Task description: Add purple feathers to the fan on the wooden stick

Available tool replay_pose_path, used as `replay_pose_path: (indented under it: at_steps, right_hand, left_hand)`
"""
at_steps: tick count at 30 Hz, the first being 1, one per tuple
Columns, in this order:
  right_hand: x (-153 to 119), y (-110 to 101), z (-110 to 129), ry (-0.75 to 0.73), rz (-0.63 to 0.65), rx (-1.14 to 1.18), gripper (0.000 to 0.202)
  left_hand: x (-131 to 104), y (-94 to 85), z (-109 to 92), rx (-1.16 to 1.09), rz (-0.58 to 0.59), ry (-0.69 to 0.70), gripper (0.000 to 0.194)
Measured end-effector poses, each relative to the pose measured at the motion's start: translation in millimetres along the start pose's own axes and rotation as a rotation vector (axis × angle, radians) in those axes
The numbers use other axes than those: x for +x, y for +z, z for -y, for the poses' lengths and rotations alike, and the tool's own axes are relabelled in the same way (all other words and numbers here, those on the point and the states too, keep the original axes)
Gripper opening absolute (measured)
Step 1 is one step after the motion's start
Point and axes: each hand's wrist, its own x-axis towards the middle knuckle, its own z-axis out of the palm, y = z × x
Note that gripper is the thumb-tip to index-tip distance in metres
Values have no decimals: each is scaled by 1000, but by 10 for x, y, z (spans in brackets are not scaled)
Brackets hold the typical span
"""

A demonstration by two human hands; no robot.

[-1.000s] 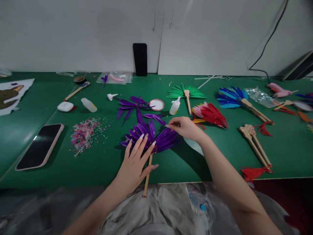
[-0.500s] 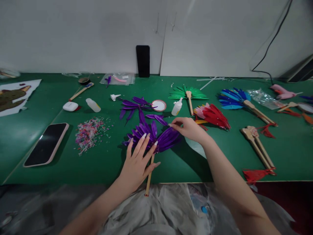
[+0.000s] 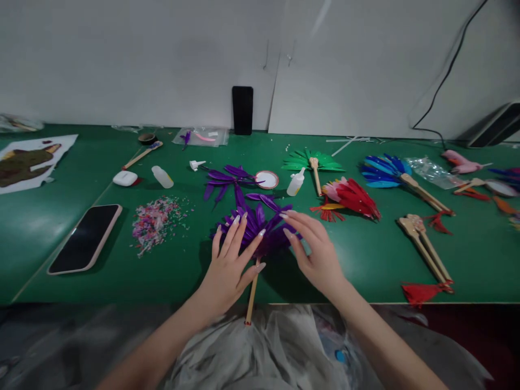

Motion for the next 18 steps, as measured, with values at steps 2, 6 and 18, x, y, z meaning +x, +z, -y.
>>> replay_pose_path:
  at_steps: [2,6,18]
  right_hand:
    - [-94,31,40,-28,27,-3,37]
    - [-198,57,48,32,21,-9,42]
    - [-312,213,32,-4,193,-123,47]
  left_hand:
    - [1,-25,34,-20,9,-4,50]
    - [-15,1,66,-30,56,3,50]
    - [-41,127,-20,2,74,10,54]
